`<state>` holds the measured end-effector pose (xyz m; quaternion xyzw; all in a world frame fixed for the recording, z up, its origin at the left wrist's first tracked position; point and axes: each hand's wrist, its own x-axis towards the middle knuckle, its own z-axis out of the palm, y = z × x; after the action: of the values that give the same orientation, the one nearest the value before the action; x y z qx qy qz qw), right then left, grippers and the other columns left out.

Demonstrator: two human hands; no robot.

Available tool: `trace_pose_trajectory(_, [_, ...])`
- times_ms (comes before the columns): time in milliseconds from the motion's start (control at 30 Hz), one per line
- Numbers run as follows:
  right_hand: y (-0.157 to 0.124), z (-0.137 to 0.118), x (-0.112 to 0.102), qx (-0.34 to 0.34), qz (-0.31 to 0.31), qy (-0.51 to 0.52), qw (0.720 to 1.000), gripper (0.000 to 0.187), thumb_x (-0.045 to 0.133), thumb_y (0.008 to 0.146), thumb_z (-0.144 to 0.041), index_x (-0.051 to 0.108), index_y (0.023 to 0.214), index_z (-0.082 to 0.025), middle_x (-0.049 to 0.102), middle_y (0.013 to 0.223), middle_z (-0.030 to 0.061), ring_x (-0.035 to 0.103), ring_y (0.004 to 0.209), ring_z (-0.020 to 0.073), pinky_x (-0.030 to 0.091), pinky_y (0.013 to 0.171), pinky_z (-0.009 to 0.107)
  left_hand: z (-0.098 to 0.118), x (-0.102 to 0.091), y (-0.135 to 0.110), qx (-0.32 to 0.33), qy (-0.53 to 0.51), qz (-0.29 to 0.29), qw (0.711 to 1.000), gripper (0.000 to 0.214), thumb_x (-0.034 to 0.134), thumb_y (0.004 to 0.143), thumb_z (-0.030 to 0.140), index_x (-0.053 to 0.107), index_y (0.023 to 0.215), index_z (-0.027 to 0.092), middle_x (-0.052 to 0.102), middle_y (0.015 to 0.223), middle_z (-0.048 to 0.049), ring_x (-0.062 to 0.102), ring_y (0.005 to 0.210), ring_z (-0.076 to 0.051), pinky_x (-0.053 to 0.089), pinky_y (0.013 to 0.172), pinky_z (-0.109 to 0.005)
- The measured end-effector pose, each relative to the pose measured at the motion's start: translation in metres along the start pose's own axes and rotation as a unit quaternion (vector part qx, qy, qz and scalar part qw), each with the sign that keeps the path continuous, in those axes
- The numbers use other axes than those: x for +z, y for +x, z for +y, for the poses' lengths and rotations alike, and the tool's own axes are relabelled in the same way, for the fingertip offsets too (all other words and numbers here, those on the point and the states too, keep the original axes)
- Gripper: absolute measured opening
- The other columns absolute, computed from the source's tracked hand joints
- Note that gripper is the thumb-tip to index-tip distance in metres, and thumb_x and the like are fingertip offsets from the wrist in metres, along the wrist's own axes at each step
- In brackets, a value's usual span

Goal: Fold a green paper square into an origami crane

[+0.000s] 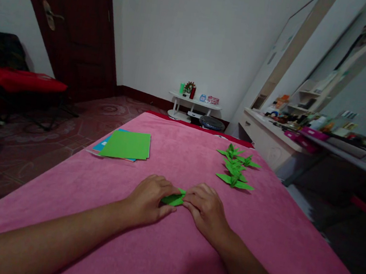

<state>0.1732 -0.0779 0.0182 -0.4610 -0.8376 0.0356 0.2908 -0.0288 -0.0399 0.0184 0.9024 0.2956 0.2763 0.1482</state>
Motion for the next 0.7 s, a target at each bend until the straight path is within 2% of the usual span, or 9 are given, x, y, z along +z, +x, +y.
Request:
trace_pose_trajectory(100, [0.006, -0.008, -0.007, 0.056, 0.047, 0.059, 0.996, 0.014, 0.051, 0.086, -0.018, 0.062, 0.077, -0.017, 0.061, 0.077, 0.0034, 0.052, 0.077, 0.0171, 0.038, 0.072, 0.031, 0.009, -0.005, 0.004, -0.038, -0.101, 0.011, 0.994, 0.028, 0.062, 0.076, 0.032, 0.068, 0.1, 0.02, 0.069, 0.082, -0.0046, 0.059, 0.075, -0.019, 0.041, 0.071, -0.03])
trace_pose_trajectory(167, [0.01, -0.014, -0.013, 0.133, 0.052, 0.152, 0.978, 0.02, 0.046, 0.088, -0.021, 0.057, 0.072, -0.017, 0.055, 0.066, -0.0001, 0.049, 0.063, 0.013, 0.037, 0.06, 0.026, 0.013, -0.006, 0.007, -0.091, -0.226, 0.004, 0.97, 0.024, 0.057, 0.079, 0.03, 0.069, 0.096, 0.017, 0.069, 0.082, -0.0043, 0.06, 0.073, -0.017, 0.043, 0.067, -0.027])
trace_pose_trajectory(267, [0.014, -0.018, -0.017, 0.209, 0.012, 0.284, 0.936, 0.019, 0.05, 0.083, -0.024, 0.054, 0.067, -0.016, 0.049, 0.06, -0.0028, 0.045, 0.056, 0.0103, 0.033, 0.052, 0.022, 0.013, -0.001, 0.009, -0.162, -0.377, -0.034, 0.911, 0.024, 0.058, 0.078, 0.03, 0.069, 0.089, 0.011, 0.069, 0.08, -0.0059, 0.061, 0.071, -0.017, 0.045, 0.063, -0.025])
trace_pose_trajectory(333, [0.014, -0.014, -0.013, 0.255, -0.018, 0.337, 0.906, 0.017, 0.055, 0.078, -0.025, 0.055, 0.065, -0.015, 0.046, 0.056, -0.004, 0.042, 0.051, 0.009, 0.031, 0.049, 0.021, 0.008, 0.004, 0.009, -0.182, -0.401, -0.058, 0.896, 0.026, 0.061, 0.075, 0.029, 0.069, 0.09, 0.01, 0.07, 0.08, -0.0067, 0.061, 0.069, -0.016, 0.045, 0.062, -0.025])
trace_pose_trajectory(367, [0.013, -0.011, -0.01, 0.275, -0.025, 0.359, 0.891, 0.016, 0.057, 0.076, -0.026, 0.055, 0.065, -0.015, 0.046, 0.055, -0.0043, 0.042, 0.049, 0.0086, 0.03, 0.048, 0.021, 0.005, 0.007, 0.008, -0.186, -0.387, -0.06, 0.901, 0.026, 0.062, 0.074, 0.029, 0.069, 0.091, 0.01, 0.07, 0.081, -0.0069, 0.061, 0.069, -0.017, 0.045, 0.062, -0.025])
trace_pose_trajectory(433, [0.011, -0.004, -0.004, 0.296, -0.029, 0.406, 0.864, 0.013, 0.061, 0.072, -0.028, 0.058, 0.072, -0.015, 0.051, 0.058, -0.0037, 0.045, 0.05, 0.0091, 0.032, 0.048, 0.021, 0.0, 0.009, 0.007, -0.183, -0.318, -0.042, 0.93, 0.027, 0.063, 0.073, 0.027, 0.069, 0.095, 0.013, 0.07, 0.084, -0.0066, 0.062, 0.072, -0.017, 0.045, 0.063, -0.026])
trace_pose_trajectory(500, [0.009, 0.001, 0.001, 0.295, -0.024, 0.423, 0.856, 0.018, 0.066, 0.066, -0.025, 0.061, 0.08, -0.015, 0.057, 0.067, -0.002, 0.049, 0.055, 0.0095, 0.036, 0.051, 0.021, -0.003, 0.008, 0.006, -0.167, -0.226, -0.025, 0.959, 0.03, 0.065, 0.071, 0.027, 0.069, 0.1, 0.018, 0.071, 0.086, -0.0055, 0.061, 0.075, -0.018, 0.045, 0.066, -0.026])
trace_pose_trajectory(600, [0.006, 0.004, 0.006, 0.286, -0.031, 0.395, 0.872, 0.022, 0.068, 0.061, -0.018, 0.063, 0.082, -0.015, 0.059, 0.07, -0.0013, 0.049, 0.056, 0.0086, 0.037, 0.051, 0.02, -0.005, 0.006, 0.005, -0.136, -0.153, -0.03, 0.978, 0.031, 0.066, 0.07, 0.026, 0.069, 0.101, 0.022, 0.071, 0.088, -0.0047, 0.061, 0.077, -0.019, 0.045, 0.068, -0.027])
trace_pose_trajectory(700, [0.003, 0.004, 0.011, 0.264, -0.028, 0.331, 0.906, 0.017, 0.065, 0.062, -0.012, 0.066, 0.079, -0.015, 0.058, 0.064, -0.0021, 0.048, 0.055, 0.0086, 0.037, 0.05, 0.02, -0.006, 0.009, 0.005, -0.123, -0.157, -0.034, 0.979, 0.027, 0.066, 0.07, 0.024, 0.071, 0.097, 0.022, 0.07, 0.088, -0.0042, 0.061, 0.078, -0.018, 0.045, 0.069, -0.027])
